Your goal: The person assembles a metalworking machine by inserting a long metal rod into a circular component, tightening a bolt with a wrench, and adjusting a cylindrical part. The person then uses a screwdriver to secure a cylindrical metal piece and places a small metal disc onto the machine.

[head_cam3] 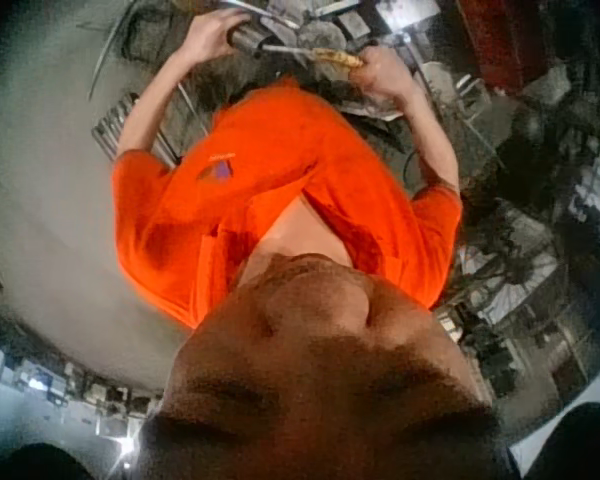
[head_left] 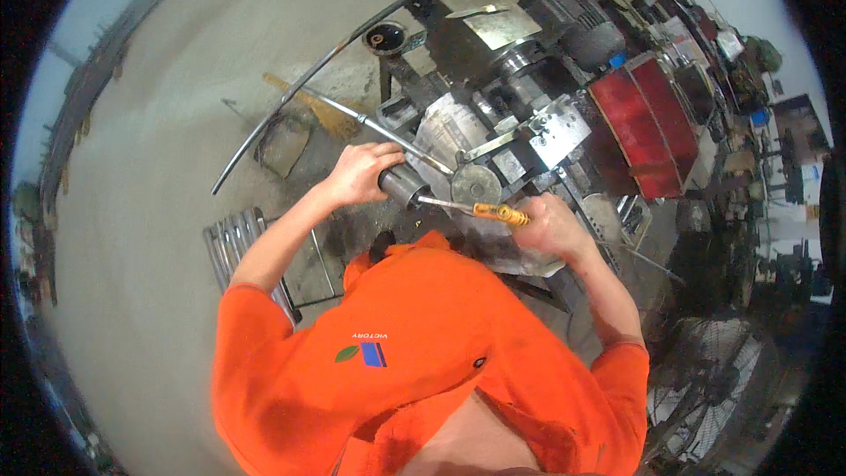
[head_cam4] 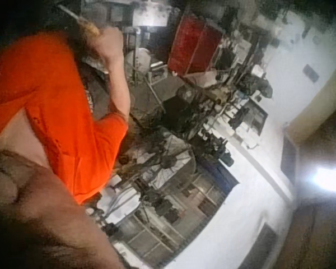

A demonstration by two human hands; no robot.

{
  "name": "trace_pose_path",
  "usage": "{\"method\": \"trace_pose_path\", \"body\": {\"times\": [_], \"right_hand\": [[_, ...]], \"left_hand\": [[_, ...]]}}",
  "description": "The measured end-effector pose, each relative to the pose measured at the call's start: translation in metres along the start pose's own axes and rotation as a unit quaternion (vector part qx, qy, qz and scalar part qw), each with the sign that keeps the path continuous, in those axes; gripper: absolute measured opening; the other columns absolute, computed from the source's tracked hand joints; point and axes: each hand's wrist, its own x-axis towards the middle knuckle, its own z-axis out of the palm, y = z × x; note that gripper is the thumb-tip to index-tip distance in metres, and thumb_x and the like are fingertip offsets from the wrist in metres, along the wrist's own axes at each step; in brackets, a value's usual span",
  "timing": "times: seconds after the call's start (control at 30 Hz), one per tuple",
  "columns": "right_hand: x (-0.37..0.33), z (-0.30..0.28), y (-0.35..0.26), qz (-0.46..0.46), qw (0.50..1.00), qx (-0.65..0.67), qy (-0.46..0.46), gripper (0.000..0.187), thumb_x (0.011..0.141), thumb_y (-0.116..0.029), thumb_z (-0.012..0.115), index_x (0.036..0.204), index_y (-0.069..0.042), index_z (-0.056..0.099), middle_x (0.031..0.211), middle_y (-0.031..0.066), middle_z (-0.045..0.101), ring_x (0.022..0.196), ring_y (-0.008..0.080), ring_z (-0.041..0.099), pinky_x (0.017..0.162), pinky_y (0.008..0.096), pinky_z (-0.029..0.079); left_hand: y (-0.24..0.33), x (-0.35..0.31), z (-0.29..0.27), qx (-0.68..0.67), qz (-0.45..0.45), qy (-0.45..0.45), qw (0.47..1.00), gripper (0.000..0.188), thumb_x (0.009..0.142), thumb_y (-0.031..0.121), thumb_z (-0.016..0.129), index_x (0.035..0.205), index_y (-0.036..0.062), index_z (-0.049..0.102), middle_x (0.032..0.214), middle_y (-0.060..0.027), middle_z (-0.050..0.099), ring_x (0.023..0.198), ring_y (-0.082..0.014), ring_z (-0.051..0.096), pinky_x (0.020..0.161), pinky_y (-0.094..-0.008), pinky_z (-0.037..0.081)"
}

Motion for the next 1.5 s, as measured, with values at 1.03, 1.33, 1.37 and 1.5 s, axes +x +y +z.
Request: {"method": "trace_pose_path", "body": {"times": [1.03,1.33,1.37,1.5], "right_hand": [[-0.058,-0.012,-0.008,0.199,0.974,-0.047,0.103,0.023,0.056,-0.026,0.058,0.064,-0.005,0.065,0.061,0.0204,0.059,0.061,0.0366,0.061,0.06,0.0434,0.05],[-0.135,-0.064,0.023,0.185,0.946,0.067,0.258,0.044,0.054,-0.019,0.064,0.097,-0.008,0.063,0.082,0.0167,0.063,0.076,0.0343,0.061,0.068,0.0385,0.049],[-0.152,-0.066,0.04,0.143,0.912,0.004,0.385,0.043,0.056,-0.016,0.062,0.098,-0.005,0.062,0.092,0.0157,0.063,0.085,0.032,0.062,0.074,0.0356,0.049],[-0.241,-0.088,0.13,0.04,0.712,0.029,0.701,0.037,0.064,-0.005,0.055,0.1,-0.002,0.057,0.096,0.0081,0.06,0.081,0.0194,0.057,0.073,0.0299,0.046]], "left_hand": [[-0.01,0.098,0.029,-0.213,0.1,-0.075,0.969,0.054,0.045,0.006,0.073,0.097,0.0004,0.059,0.108,-0.0129,0.06,0.099,-0.0291,0.06,0.084,-0.0338,0.048],[0.026,0.101,0.054,-0.313,0.075,-0.116,0.94,0.057,0.047,0.006,0.075,0.101,0.0002,0.058,0.106,-0.0125,0.061,0.1,-0.0266,0.06,0.086,-0.0333,0.048],[0.033,0.105,0.056,-0.314,0.088,-0.119,0.938,0.057,0.048,0.006,0.075,0.101,0.0005,0.058,0.106,-0.0121,0.061,0.1,-0.0257,0.06,0.086,-0.0329,0.047],[0.064,0.125,0.072,-0.337,0.063,-0.141,0.929,0.055,0.049,0.007,0.076,0.101,0.0013,0.058,0.104,-0.0102,0.061,0.097,-0.0214,0.06,0.086,-0.0311,0.047]]}}
